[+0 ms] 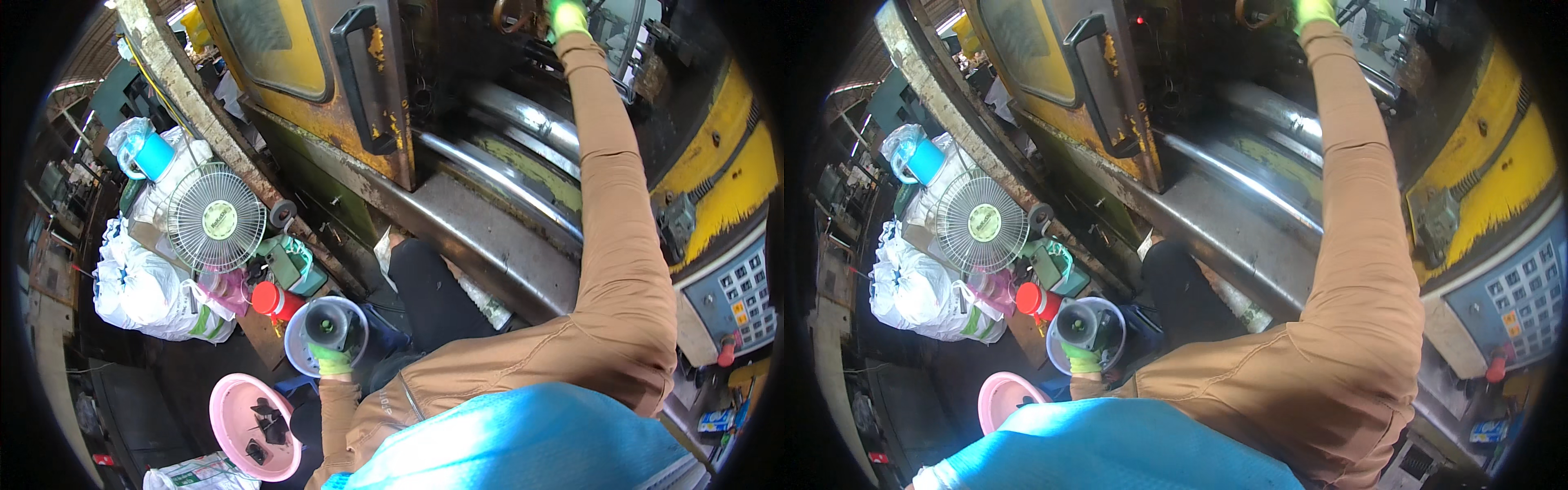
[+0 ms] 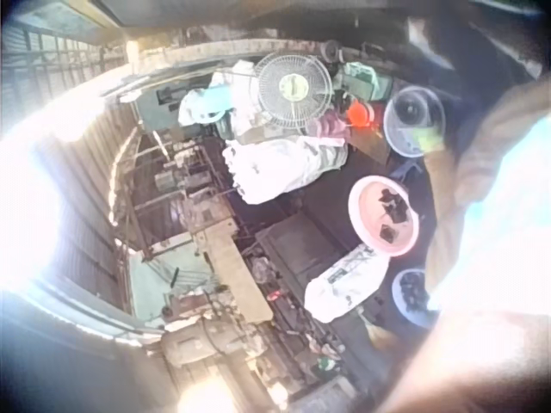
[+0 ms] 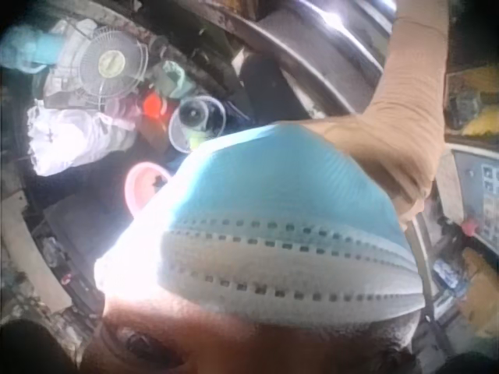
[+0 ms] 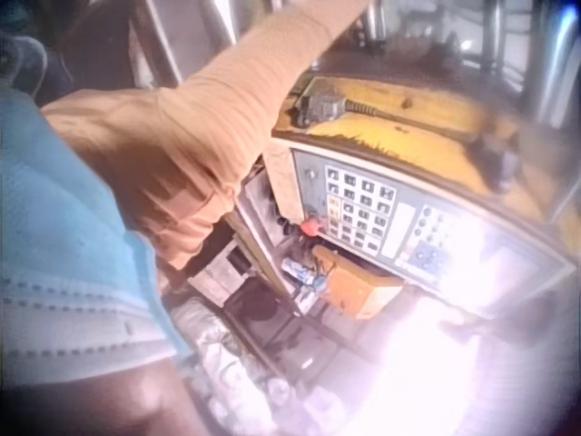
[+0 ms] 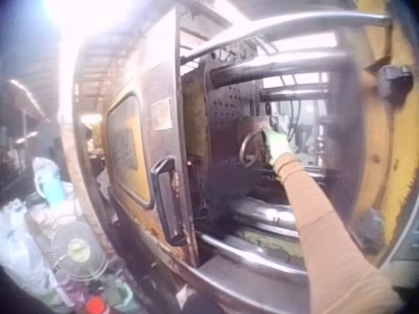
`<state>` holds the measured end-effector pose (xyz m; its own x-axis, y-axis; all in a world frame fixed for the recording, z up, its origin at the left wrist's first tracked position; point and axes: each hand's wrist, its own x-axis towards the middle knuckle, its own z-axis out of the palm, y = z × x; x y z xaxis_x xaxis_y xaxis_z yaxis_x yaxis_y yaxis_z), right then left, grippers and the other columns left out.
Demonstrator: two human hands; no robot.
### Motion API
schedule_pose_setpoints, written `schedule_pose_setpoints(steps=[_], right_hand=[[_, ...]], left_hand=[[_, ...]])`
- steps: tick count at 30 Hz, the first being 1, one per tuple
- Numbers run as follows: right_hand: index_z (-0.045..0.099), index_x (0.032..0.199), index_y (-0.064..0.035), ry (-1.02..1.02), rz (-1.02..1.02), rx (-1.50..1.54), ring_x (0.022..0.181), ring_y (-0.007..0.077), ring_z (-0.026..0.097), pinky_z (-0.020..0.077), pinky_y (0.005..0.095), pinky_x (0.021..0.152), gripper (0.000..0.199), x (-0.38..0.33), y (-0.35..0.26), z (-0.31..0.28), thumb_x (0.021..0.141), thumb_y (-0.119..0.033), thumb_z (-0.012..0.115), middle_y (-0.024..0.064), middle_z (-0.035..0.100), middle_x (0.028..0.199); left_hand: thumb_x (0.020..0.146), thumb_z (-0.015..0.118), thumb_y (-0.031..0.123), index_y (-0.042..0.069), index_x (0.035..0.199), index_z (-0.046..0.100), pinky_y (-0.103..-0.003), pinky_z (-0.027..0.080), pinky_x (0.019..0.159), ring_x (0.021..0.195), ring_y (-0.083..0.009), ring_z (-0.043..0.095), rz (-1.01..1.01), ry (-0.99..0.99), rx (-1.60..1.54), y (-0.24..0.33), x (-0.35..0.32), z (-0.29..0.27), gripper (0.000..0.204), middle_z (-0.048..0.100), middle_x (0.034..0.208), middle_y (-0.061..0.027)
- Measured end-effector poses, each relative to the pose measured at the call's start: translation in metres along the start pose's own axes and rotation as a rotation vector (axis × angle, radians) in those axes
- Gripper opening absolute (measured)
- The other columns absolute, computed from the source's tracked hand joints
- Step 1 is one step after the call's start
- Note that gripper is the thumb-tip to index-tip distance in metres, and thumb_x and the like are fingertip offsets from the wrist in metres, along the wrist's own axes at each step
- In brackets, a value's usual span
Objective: The person repeatedly picks up dark metal parts from a white bucket, wipes them with a cloth, and places them into a pink basin. The process is repeated for multiple parts in a workshop setting.
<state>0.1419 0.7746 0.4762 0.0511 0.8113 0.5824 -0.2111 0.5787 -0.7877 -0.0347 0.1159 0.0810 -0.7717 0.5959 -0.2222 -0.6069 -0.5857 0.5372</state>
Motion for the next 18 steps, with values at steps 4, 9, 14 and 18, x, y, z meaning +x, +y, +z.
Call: schedule_pose_setpoints(steps=[4,9,14,18], right_hand=[[0.057,0.129,0.0046,0.14,0.064,-0.561,0.119,0.0387,0.058,0.0432,0.0419,0.104,0.077,0.079,0.106,-0.057,0.078,-0.052,0.069,0.0241,0.063,0.126],[0.064,0.123,-0.0017,0.12,-0.127,-0.686,0.115,0.0402,0.06,0.0456,0.0444,0.1,0.067,0.107,0.133,-0.07,0.08,-0.052,0.065,0.0248,0.065,0.12],[0.066,0.119,-0.0067,0.107,-0.277,-0.925,0.113,0.0447,0.059,0.0459,0.0496,0.096,0.057,0.137,0.139,-0.052,0.088,-0.052,0.053,0.0247,0.065,0.117],[0.067,0.115,-0.0035,0.202,-0.289,-0.958,0.111,0.0449,0.06,0.0464,0.0505,0.096,0.058,0.145,0.149,-0.065,0.088,-0.052,0.052,0.026,0.065,0.116]], left_hand=[[0.096,0.06,0.031,0.007,0.116,0.063,-0.041,0.053,0.091,0.1,-0.0247,0.065,0.004,0.067,0.021,0.001,0.002,0.006,0.031,0.066,0.111,-0.0083],[0.096,0.06,0.032,0.007,0.114,0.063,-0.04,0.054,0.09,0.098,-0.0239,0.065,0.015,0.125,0.055,0.003,0.011,0.015,0.03,0.066,0.108,-0.008],[0.097,0.06,0.032,0.007,0.111,0.064,-0.039,0.054,0.089,0.097,-0.0231,0.066,-0.007,0.141,0.082,-0.001,0.021,0.025,0.029,0.067,0.105,-0.0076],[0.097,0.06,0.033,0.007,0.109,0.065,-0.038,0.054,0.088,0.095,-0.0225,0.066,-0.039,0.15,0.104,-0.004,0.024,0.027,0.029,0.067,0.103,-0.0073]])
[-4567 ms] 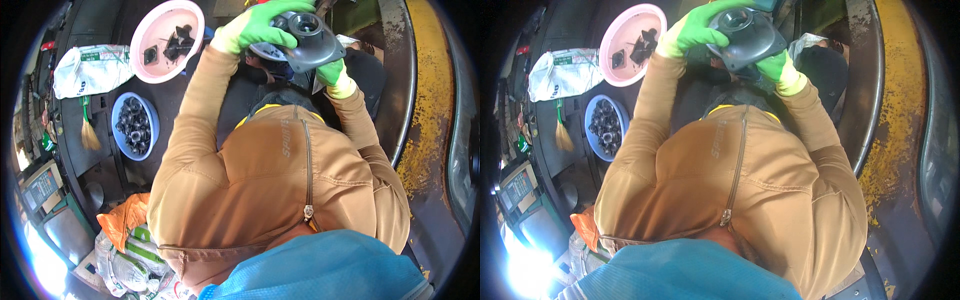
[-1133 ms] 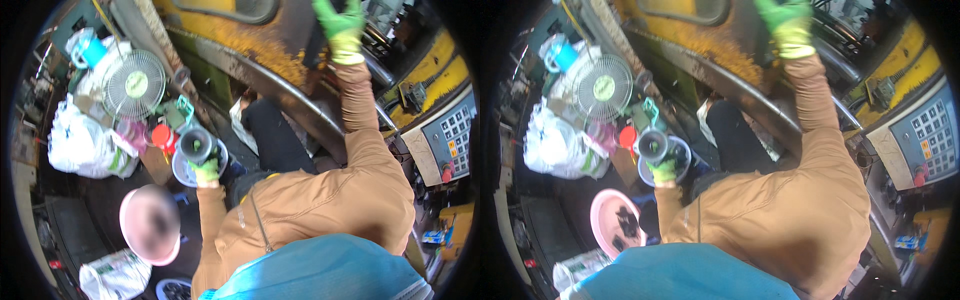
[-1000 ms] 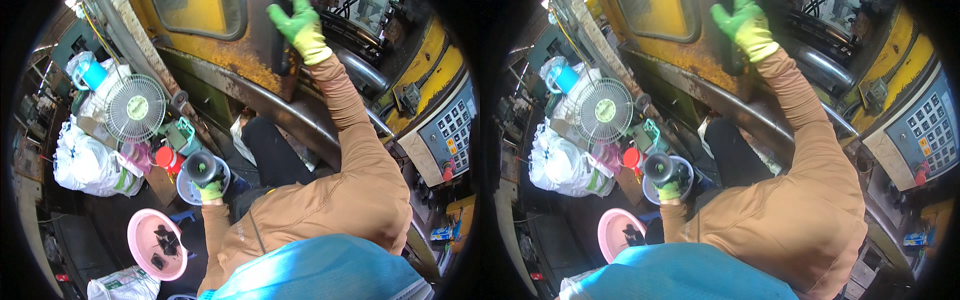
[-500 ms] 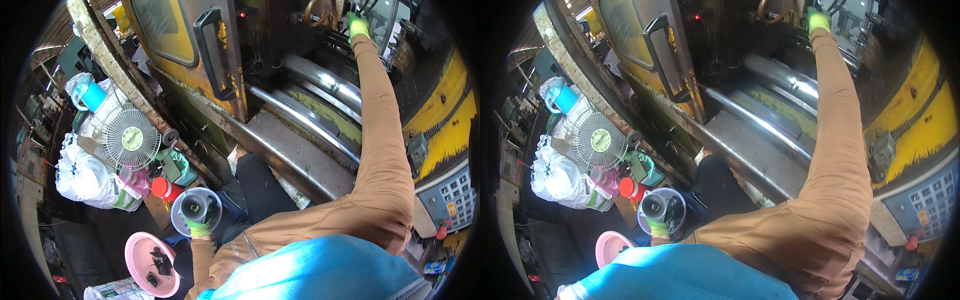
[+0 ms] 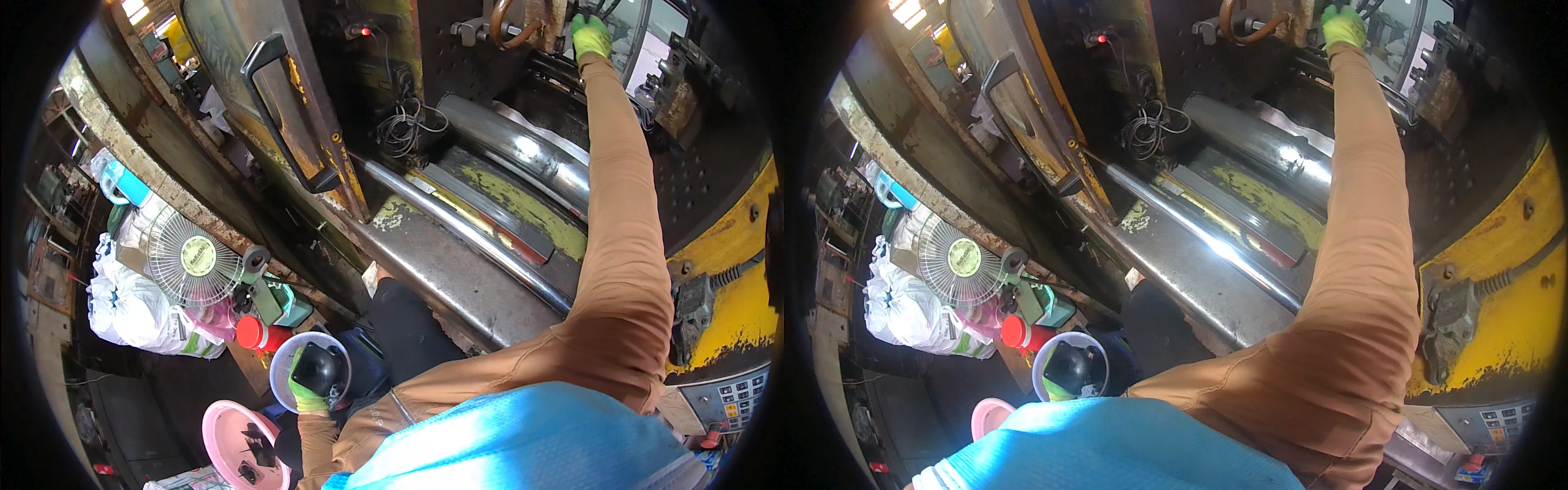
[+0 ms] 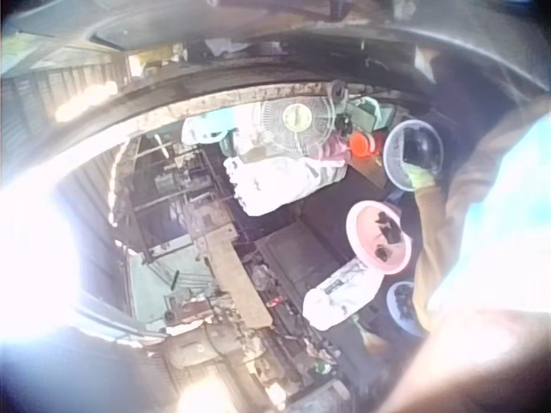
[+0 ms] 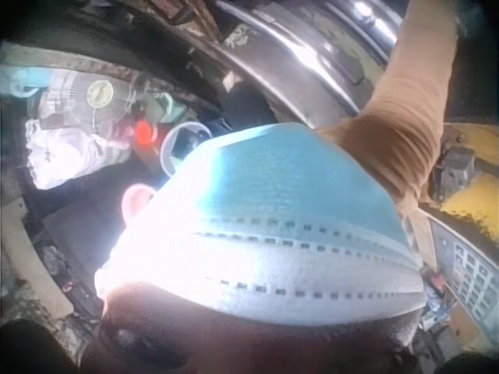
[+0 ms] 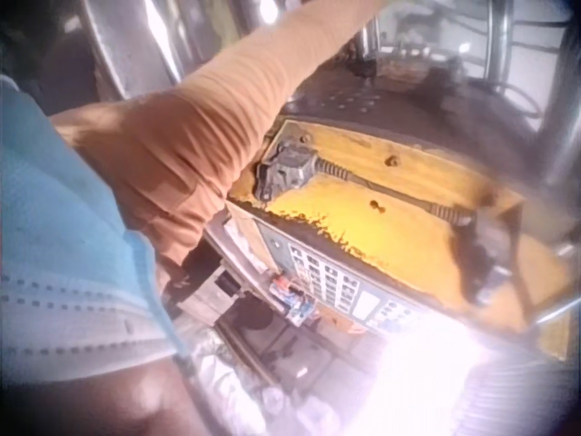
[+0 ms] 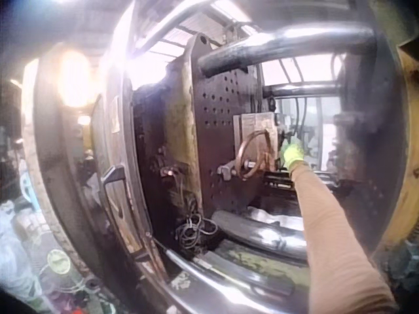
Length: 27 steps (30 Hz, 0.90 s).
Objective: The person repeatedly picks up dark metal parts from a white bucket, wipes them with a cloth, and places them into a pink basin. The process is repeated for multiple parts in a workshop setting.
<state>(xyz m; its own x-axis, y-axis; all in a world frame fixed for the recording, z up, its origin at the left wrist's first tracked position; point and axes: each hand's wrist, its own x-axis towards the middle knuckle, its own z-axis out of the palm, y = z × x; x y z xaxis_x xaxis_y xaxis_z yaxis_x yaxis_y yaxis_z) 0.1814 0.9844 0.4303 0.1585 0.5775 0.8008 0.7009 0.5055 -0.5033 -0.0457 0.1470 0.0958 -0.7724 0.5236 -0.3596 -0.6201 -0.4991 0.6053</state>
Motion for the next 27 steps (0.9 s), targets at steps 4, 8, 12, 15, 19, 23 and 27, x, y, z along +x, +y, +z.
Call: schedule_pose_setpoints(steps=[4,8,12,15,19,23,27], right_hand=[[0.068,0.108,0.0005,0.209,0.038,0.203,0.099,0.0432,0.064,0.0494,0.0485,0.088,0.06,-0.027,0.0,-0.037,0.084,-0.054,0.059,0.0248,0.069,0.104],[0.065,0.093,0.0024,0.207,0.401,0.842,0.059,0.0229,0.065,0.0507,0.0376,0.05,0.051,-0.054,-0.053,-0.096,0.078,-0.045,0.077,0.0138,0.067,0.079],[0.066,0.103,0.0005,-0.06,0.302,1.277,0.059,0.0183,0.063,0.0504,0.0327,0.05,0.034,-0.099,-0.141,-0.176,0.086,-0.029,0.074,0.0085,0.067,0.079],[0.068,0.104,-0.0033,-0.158,-0.658,0.797,0.06,0.017,0.063,0.051,0.0297,0.056,0.022,-0.176,-0.214,-0.225,0.087,-0.017,0.072,0.0065,0.068,0.079],[0.064,0.097,-0.0044,-0.573,-1.293,0.819,0.066,0.0246,0.066,0.0528,0.0352,0.057,0.021,-0.312,-0.306,-0.254,0.081,-0.014,0.072,0.0111,0.066,0.08],[0.065,0.108,-0.0062,-0.769,-1.929,0.407,0.075,0.0242,0.067,0.0517,0.0375,0.06,0.034,-0.441,-0.362,-0.277,0.076,-0.016,0.069,0.0084,0.066,0.09],[0.062,0.095,-0.0073,-0.989,-1.902,0.859,0.075,0.0287,0.066,0.0522,0.0405,0.06,0.025,-0.51,-0.397,-0.284,0.075,-0.019,0.071,0.0075,0.064,0.089]], left_hand=[[0.097,0.06,0.033,0.007,0.107,0.066,-0.038,0.054,0.087,0.094,-0.0218,0.066,-0.024,0.003,-0.001,0.001,-0.007,-0.003,0.029,0.067,0.101,-0.007],[0.097,0.06,0.033,0.007,0.105,0.066,-0.037,0.055,0.087,0.092,-0.0212,0.066,-0.025,0.012,0.078,0.013,-0.019,0.012,0.028,0.068,0.099,-0.0067],[0.087,0.061,0.012,0.001,0.101,0.066,-0.036,0.051,0.081,0.09,-0.0272,0.065,0.478,-0.432,1.122,0.043,-0.029,0.054,0.018,0.067,0.097,-0.012],[0.085,0.058,0.002,-0.002,0.105,0.064,-0.035,0.052,0.078,0.088,-0.0283,0.065,0.734,-0.614,1.252,0.058,-0.036,0.092,0.021,0.066,0.096,-0.015],[0.1,0.051,0.022,-0.003,0.107,0.067,-0.031,0.049,0.078,0.084,-0.0169,0.062,0.704,-0.734,0.952,0.064,-0.05,0.12,0.03,0.067,0.092,-0.0096],[0.105,0.047,0.033,-0.005,0.11,0.068,-0.029,0.049,0.083,0.087,-0.0133,0.063,0.113,-0.488,0.555,0.065,-0.069,0.108,0.044,0.071,0.097,-0.008],[0.101,0.053,0.028,0.0,0.107,0.068,-0.029,0.053,0.079,0.083,-0.0149,0.066,0.008,-0.42,0.131,0.067,-0.091,0.045,0.032,0.07,0.096,-0.0067]])
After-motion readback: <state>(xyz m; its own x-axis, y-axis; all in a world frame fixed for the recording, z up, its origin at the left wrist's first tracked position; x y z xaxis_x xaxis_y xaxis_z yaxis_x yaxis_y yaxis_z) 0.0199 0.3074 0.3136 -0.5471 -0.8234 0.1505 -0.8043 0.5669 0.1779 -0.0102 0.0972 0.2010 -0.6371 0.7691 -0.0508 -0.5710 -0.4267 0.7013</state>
